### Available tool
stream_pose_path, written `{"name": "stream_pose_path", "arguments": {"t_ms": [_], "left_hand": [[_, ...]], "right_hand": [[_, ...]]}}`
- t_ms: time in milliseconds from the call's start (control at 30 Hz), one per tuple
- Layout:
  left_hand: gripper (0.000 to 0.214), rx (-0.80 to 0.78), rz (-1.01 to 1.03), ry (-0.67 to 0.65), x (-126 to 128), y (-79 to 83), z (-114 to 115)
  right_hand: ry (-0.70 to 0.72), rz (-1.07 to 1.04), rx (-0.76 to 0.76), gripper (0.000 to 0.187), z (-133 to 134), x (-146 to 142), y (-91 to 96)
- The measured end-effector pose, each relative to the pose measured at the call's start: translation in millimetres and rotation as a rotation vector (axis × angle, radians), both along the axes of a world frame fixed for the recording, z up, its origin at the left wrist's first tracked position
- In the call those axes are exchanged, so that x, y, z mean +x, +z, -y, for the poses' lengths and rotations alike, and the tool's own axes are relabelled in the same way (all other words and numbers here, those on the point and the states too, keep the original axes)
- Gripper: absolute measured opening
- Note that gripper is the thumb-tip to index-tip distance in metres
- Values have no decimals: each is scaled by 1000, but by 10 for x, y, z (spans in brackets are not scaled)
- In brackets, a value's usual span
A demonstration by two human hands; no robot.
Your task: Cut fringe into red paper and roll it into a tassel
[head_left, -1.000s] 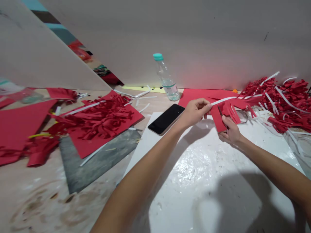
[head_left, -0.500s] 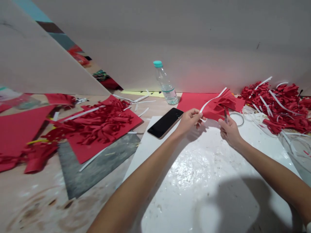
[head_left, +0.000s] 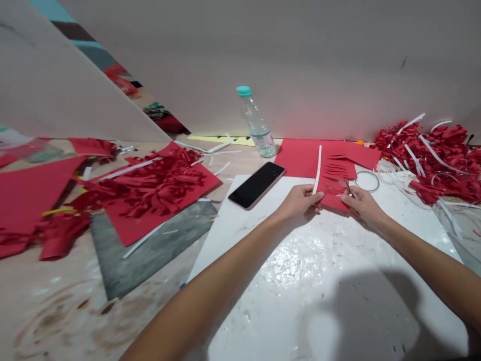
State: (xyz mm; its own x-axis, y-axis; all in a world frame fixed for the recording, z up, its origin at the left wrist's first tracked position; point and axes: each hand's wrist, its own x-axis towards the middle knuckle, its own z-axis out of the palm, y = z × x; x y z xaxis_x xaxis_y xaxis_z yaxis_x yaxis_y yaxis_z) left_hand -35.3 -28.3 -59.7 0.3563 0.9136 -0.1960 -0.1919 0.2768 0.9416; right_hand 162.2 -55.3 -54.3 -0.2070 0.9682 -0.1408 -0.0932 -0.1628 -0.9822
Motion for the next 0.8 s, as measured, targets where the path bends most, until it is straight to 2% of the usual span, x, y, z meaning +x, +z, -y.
{"name": "stream_pose_path", "arguments": {"t_ms": [100,233,300,467,633,800], "left_hand": [[28,6,102,31,11,-50,29],[29,-5,169,58,-14,-8,57],[29,3,166,63,-25,13,63],[24,-8,189,56,-40,-1,72],[14,-68,274,107,-25,17,87],[32,-92,321,126,-37,36,84]], "right_hand": [[-84,15,-82,38,-82,46,-2],[15,88,-145,38,-138,56,20],[30,90,-111,38,-144,49,3],[-48,22,44,34,-122,32,-64],[-14,-4,125,28,-67,22,-7],[36,48,134,29,-4,4,-40]]}}
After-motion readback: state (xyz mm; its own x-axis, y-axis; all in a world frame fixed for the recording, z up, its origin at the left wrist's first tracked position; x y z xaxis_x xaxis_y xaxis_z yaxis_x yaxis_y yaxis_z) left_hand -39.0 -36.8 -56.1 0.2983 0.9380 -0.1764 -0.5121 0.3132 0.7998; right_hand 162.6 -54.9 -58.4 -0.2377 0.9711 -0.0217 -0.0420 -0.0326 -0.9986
